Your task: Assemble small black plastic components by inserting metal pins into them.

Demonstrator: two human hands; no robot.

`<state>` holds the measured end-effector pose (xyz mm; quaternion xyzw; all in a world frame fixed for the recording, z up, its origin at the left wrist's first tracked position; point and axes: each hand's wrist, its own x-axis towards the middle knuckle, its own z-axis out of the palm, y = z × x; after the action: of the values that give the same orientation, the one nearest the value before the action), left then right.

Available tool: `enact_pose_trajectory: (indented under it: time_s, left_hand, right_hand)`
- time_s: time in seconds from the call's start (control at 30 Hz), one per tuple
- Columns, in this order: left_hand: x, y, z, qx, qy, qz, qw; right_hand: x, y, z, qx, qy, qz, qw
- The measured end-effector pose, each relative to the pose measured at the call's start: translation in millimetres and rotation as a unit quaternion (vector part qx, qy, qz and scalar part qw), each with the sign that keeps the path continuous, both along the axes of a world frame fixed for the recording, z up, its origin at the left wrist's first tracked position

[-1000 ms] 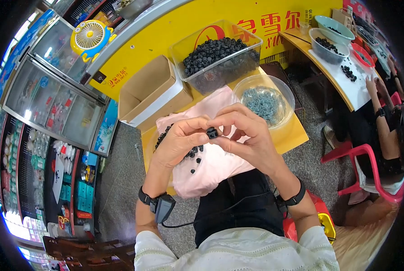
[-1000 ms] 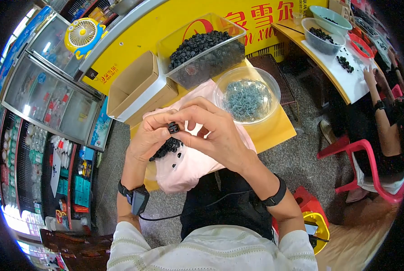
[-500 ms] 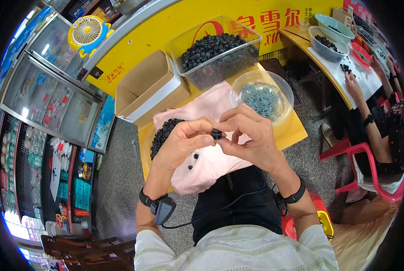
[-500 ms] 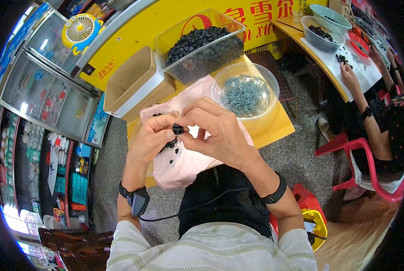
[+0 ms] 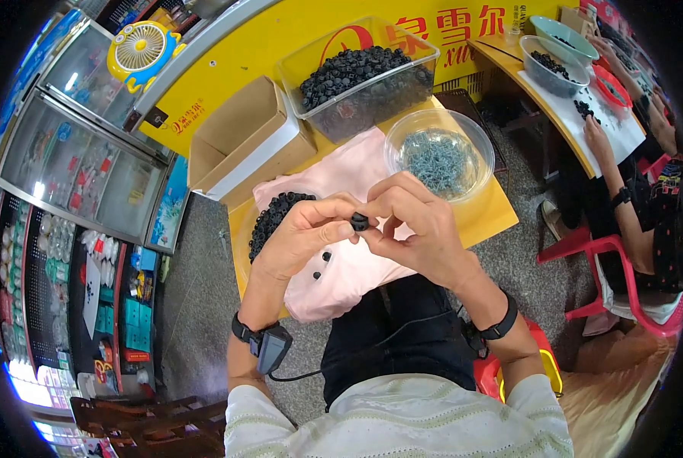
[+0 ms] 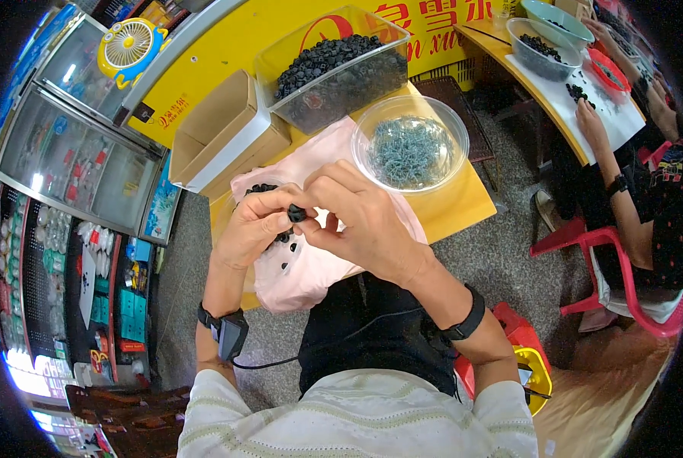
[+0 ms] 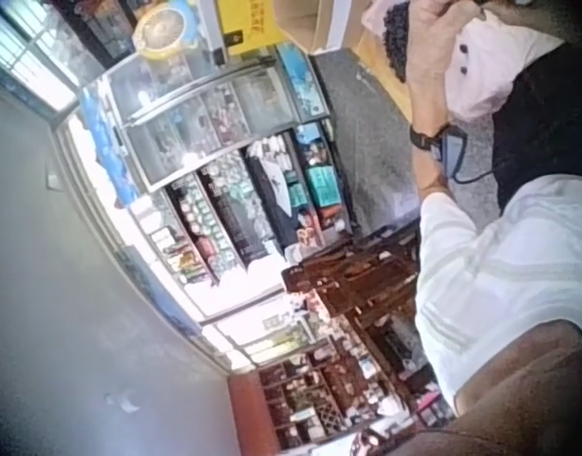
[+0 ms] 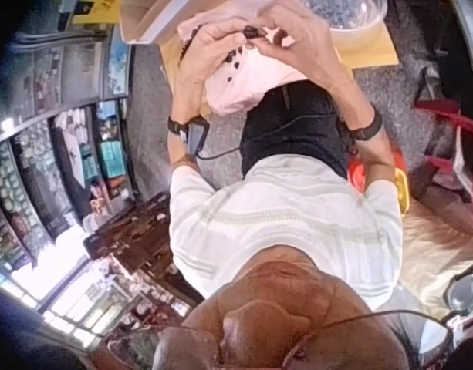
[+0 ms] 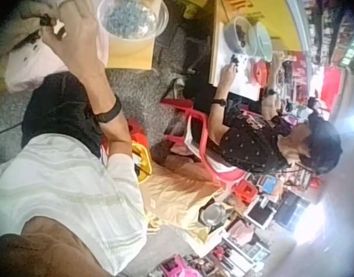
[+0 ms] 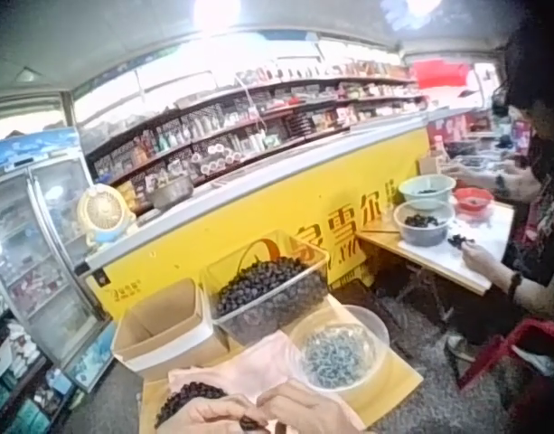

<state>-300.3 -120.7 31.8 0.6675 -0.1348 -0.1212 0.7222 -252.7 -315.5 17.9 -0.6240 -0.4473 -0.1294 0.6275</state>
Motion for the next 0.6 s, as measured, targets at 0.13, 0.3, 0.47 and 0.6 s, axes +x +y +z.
enact_pose_trajectory:
  time_s: [0.13,0.3,0.47,0.6]
  left_hand:
    - [3,1,-2,-0.007,0.006,-0.002,1.0]
    - [8,3,-5,-0.005,0.012,0.009,1.0]
    - [-1,10,-8,0.101,0.026,0.046,0.993]
    - [-17,25,-19,0.203,0.024,0.149,0.967]
  right_hand:
    - [4,0,0,-0.002,0.026,0.019,0.999]
    - [6,-1,1,-0.024,0.044,0.022,0.999]
    - [11,-5,-9,-0.118,0.028,-0.007,0.993]
    - [43,-3,-21,-0.192,0.138,0.069,0.969]
